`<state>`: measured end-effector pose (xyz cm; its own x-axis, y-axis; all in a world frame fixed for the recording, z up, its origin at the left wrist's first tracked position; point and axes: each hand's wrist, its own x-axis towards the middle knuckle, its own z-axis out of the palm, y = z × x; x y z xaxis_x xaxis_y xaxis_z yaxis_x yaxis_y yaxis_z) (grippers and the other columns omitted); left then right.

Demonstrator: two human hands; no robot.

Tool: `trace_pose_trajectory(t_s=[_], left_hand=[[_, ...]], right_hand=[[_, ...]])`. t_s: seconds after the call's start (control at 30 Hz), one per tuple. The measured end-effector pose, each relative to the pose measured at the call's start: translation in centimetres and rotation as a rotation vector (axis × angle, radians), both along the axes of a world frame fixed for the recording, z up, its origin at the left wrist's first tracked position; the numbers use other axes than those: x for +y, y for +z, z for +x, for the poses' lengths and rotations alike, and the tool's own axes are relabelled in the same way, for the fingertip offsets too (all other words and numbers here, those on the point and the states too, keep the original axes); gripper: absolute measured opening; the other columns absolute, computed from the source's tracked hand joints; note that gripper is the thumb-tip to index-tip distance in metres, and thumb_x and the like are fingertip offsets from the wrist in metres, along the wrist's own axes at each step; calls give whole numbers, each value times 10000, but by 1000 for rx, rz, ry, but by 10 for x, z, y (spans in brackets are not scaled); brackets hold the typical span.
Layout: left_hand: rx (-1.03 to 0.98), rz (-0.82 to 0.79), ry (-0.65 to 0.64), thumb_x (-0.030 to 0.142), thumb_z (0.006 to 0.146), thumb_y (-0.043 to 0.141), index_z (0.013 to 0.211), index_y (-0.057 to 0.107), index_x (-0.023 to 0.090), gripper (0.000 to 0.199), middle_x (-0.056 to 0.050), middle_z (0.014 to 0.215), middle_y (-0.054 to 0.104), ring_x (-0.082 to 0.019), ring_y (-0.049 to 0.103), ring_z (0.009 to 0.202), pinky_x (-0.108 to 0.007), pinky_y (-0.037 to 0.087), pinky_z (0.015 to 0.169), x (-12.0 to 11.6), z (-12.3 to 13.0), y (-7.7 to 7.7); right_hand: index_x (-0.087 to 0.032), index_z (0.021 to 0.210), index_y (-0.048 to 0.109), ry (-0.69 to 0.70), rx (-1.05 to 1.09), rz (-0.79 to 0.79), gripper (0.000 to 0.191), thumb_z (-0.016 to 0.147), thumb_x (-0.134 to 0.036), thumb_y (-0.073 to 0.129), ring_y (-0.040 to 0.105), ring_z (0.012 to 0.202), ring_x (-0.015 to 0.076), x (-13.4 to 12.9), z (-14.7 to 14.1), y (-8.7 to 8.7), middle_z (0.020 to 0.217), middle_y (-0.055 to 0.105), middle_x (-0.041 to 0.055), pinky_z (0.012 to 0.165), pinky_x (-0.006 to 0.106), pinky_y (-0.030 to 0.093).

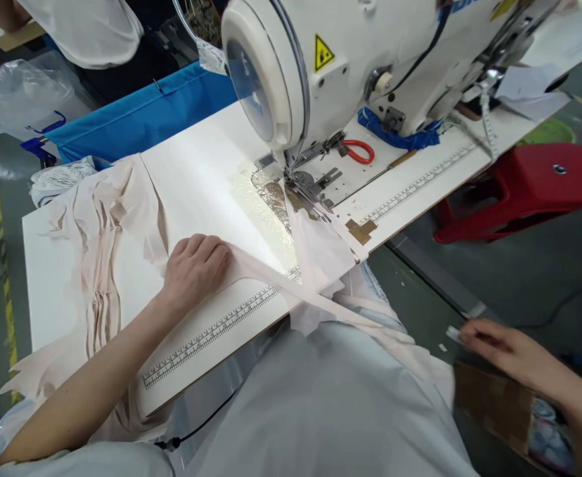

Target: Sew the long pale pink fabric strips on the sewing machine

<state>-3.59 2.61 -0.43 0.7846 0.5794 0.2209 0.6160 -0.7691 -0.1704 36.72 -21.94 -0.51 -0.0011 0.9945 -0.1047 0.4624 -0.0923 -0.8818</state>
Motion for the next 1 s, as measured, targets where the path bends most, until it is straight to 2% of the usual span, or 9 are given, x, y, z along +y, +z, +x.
trace_pose_trajectory(t_s=[0.1, 0.13, 0.2, 0.33, 0.43, 0.6, 0.73, 0.83, 1.0], left_hand=[[-85, -38, -44, 148, 939, 432, 987, 643, 186, 220, -89, 1041, 686, -236, 580, 985, -392, 451, 842, -6, -6, -6], [-108, -51, -59, 159, 942, 441, 1042, 637, 175, 221, -91, 1095, 682, -235, 578, 1049, -396, 454, 905, -8, -8, -8], [-126, -51, -69, 174, 945, 455, 1130, 613, 143, 246, -106, 1180, 664, -239, 563, 1142, -411, 435, 1010, -13, -11, -10], [-107, 1, -43, 192, 940, 480, 1218, 569, 94, 308, -142, 1294, 616, -262, 542, 1220, -453, 372, 1113, -23, -16, -12], [-118, -45, -33, 184, 932, 473, 1235, 559, 116, 322, -133, 1306, 613, -256, 538, 1239, -487, 324, 1153, -26, -19, -13], [-119, -55, -55, 179, 916, 477, 1266, 559, 120, 364, -144, 1275, 622, -277, 552, 1220, -555, 296, 1154, -24, -22, -15], [-135, -76, -69, 151, 917, 451, 1297, 534, 97, 393, -148, 1330, 592, -274, 512, 1281, -538, 299, 1166, -24, -22, -16], [-138, -111, -130, 123, 911, 435, 1334, 498, 77, 430, -150, 1364, 574, -264, 494, 1309, -528, 283, 1184, -24, -22, -18], [-84, -116, -184, 150, 906, 475, 1264, 560, 67, 377, -214, 1358, 560, -323, 496, 1308, -579, 336, 1133, -25, -23, -16]], right_hand=[[-303, 748, 565, -63, -229, 21, 246, 900, -496, 552, 402, 437, 124, 33, -24, 3, 573, 520, 9, 349, 272, 292], [-291, 786, 568, -119, -266, 19, 224, 910, -476, 547, 427, 470, 124, 48, -41, 7, 620, 539, 14, 365, 266, 295], [-276, 872, 567, -111, -253, 94, 177, 937, -430, 509, 453, 520, 129, 81, -83, 18, 672, 567, 13, 439, 266, 347], [-224, 964, 511, 108, -268, 225, 158, 975, -331, 396, 448, 503, 111, 144, -166, 27, 632, 549, -33, 518, 251, 319], [-194, 996, 485, 249, -383, 214, 162, 971, -284, 352, 465, 531, 123, 180, -201, 21, 700, 592, -11, 532, 251, 274], [-166, 1060, 478, 331, -527, 111, 190, 961, -241, 334, 540, 622, 162, 207, -216, 7, 748, 648, 26, 551, 258, 255], [-169, 1108, 495, 341, -592, 137, 240, 959, -249, 324, 565, 627, 164, 206, -217, -6, 764, 681, 24, 535, 261, 231], [-168, 1100, 517, 334, -622, 192, 259, 955, -247, 317, 583, 636, 161, 201, -218, -14, 789, 702, 26, 525, 263, 224], [-167, 1070, 537, 341, -632, 217, 266, 959, -246, 308, 615, 679, 156, 198, -217, -18, 864, 726, 33, 524, 267, 238]])
